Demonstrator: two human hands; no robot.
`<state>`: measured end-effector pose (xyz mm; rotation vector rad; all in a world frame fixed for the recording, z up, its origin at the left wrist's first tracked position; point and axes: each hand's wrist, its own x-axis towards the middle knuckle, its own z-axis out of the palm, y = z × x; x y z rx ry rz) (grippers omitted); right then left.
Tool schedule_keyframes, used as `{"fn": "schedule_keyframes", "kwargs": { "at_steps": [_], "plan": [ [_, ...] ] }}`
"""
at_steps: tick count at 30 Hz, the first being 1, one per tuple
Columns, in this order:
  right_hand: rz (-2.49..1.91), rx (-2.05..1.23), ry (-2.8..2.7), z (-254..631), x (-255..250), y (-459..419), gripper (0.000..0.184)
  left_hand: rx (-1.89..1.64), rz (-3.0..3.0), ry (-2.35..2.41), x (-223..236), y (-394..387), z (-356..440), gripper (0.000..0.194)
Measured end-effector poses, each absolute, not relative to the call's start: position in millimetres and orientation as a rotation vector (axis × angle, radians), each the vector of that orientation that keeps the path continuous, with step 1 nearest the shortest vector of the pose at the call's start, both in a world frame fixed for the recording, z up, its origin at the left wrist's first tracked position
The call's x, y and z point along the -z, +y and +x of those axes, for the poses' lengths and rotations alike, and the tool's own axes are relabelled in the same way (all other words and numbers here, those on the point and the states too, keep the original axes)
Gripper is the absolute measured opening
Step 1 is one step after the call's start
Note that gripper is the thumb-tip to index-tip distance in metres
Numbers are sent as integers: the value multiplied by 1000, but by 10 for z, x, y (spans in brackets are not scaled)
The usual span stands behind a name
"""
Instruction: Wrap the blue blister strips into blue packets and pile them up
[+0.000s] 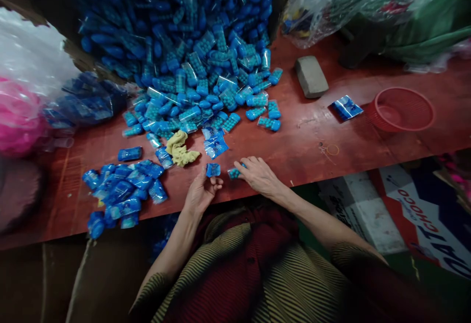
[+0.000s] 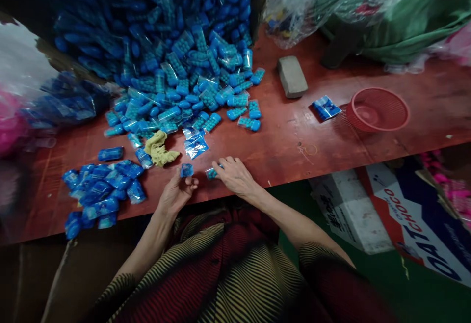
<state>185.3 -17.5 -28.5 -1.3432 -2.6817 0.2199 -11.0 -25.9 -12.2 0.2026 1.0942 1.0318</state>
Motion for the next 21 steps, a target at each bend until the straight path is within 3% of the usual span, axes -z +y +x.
{"fn": "schedule_keyframes", "kwargs": {
  "at_steps": [6,15,21],
  "plan": [
    [-1200,-221,-2672,1969,393,-191,39,-1026,192,1173,103,-248,-72,25],
    [-1086,-721,-2024,1947,-4,-120,32,-1085,213,1157,141,-288,-40,31],
    [-1067,-690,-2054,1847,-132,-147,29,-1075,267,1107,145,-321,-42,34]
  ]
}}
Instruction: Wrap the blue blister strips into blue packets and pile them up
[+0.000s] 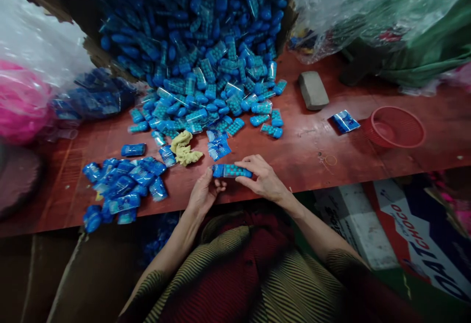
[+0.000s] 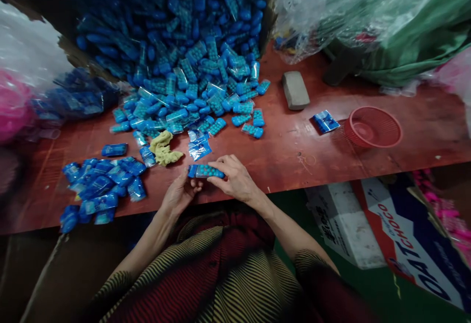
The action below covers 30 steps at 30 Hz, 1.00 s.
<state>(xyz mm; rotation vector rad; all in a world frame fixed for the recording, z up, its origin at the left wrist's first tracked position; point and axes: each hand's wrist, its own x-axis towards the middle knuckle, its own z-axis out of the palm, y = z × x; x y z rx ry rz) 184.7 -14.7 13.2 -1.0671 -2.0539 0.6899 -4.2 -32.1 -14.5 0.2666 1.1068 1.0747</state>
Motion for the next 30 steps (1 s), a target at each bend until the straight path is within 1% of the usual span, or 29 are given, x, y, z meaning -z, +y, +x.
{"fn": "schedule_keyframes", "kwargs": {
  "at_steps": [8,15,19,30],
  "plan": [
    [-1187,-598,-2103,1811,-117,-201,27,-1091,315,1056,174,-346,-67,37],
    [-1209,-701,-2011,1753,-106,-264,28,-1132,327,1062,179,-356,-74,36],
    [-1272,-680,-1997,1702,-119,-318,29,-1166,337,1072,181,-369,-76,37],
    [-1299,-600,-2069,1681,-86,-383,34,-1189,281,1069,106,-372,-40,32]
  ]
}}
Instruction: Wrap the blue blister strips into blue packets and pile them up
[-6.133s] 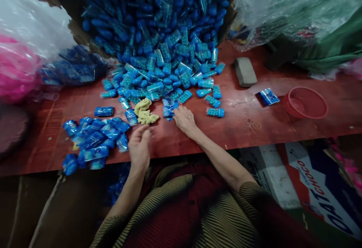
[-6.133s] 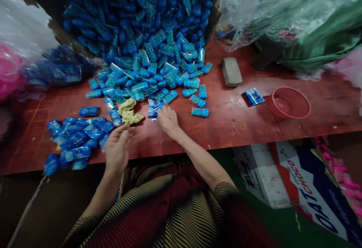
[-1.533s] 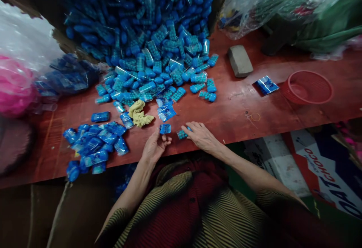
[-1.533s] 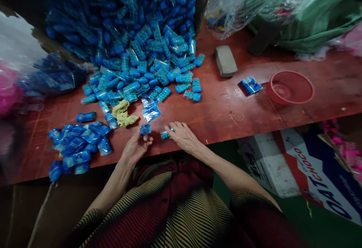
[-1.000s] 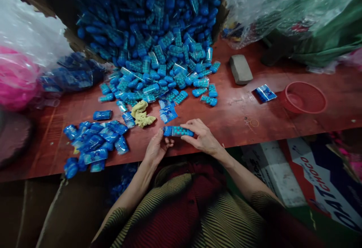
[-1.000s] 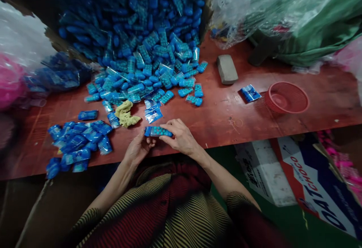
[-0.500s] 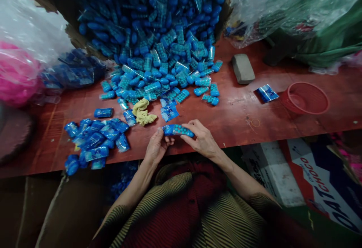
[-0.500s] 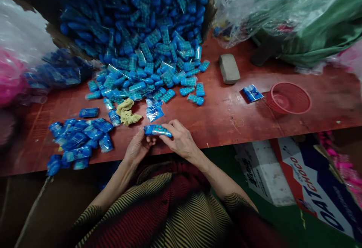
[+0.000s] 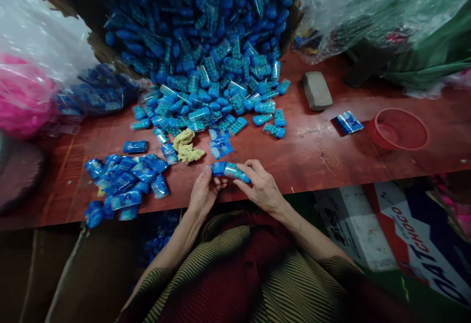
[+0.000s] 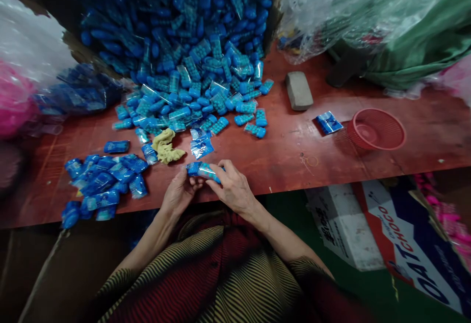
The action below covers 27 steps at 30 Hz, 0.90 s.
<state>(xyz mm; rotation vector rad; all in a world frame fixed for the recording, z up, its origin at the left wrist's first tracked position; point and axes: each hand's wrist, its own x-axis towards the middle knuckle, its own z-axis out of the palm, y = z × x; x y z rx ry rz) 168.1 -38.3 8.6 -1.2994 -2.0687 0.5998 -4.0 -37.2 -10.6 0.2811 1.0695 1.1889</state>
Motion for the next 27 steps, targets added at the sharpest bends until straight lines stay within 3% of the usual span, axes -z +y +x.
{"fn": "schedule_keyframes", "kwargs": {
  "at_steps": [8,13,22,27],
  "plan": [
    [-1148,-647,-2078,1738,-51,-348,33,-1169,322,1050,120,-364,-57,36],
    [-1149,-783,-1889,1625,-12,-359,30,-1261,322,1134,89,-347,8,27],
    [-1233,-545,-2058,1394,292,-433,35,-1149,53,1076,25,-338,36,16],
    [-1080,-828,-1845,1404,206,-454,31,-1097,0,1108,-33,-268,-2,7]
  ]
}}
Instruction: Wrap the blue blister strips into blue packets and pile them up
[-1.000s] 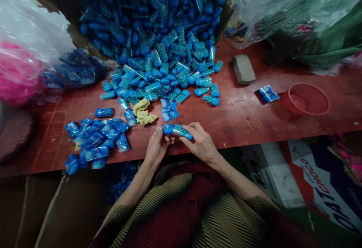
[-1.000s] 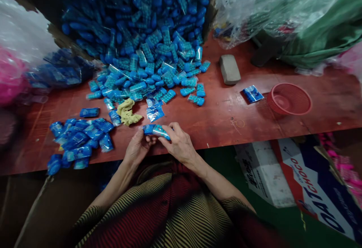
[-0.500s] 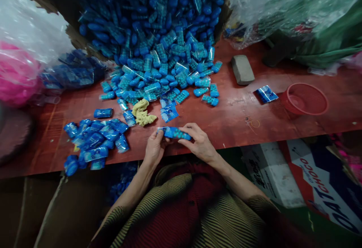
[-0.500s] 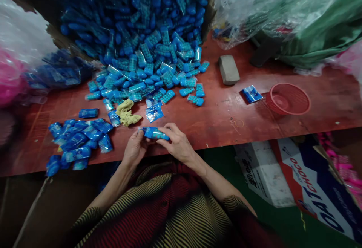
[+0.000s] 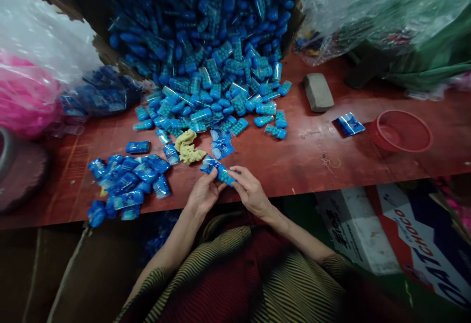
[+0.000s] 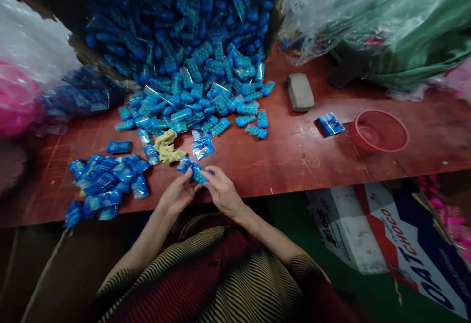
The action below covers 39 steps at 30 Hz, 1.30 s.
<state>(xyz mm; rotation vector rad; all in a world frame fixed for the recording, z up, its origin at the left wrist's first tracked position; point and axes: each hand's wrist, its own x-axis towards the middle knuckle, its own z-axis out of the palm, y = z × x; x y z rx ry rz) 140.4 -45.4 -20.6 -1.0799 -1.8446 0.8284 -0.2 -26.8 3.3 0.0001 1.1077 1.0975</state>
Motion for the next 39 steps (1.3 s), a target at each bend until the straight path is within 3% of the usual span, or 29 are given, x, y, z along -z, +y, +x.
{"fn": "schedule_keyframes", "kwargs": {
  "at_steps": [4,8,13,16,19,27,32,39],
  "plan": [
    [-1151,-1112,-1461,1371,200,-445,24,-1099,29,1030,-55,-294,52,8],
    [-1163,-1295,-1328,1383,229,-417,30,-1035,158,907,-83,-363,94,7],
    [-1127,-975,-1610,1437,161,-435,31,-1120,80,992,-166,-340,93,5],
    [-1056,-975,-1633,1418,158,-458,32,-1111,68,1026,-158,-300,63,9],
    [-1019,-1144,-1516,1413,182,-451,42,-1001,151,958,-93,-290,-2,5],
    [-908,-1258,-1673,1622,27,-313,84,-793,282,728,23,-321,-133,31],
    [-623,-1591,-1554,1611,46,-295,86,-713,325,694,1,-311,-119,27],
    [-725,-1773,-1321,1563,94,-336,86,-783,296,752,-100,-427,44,29]
  ]
}}
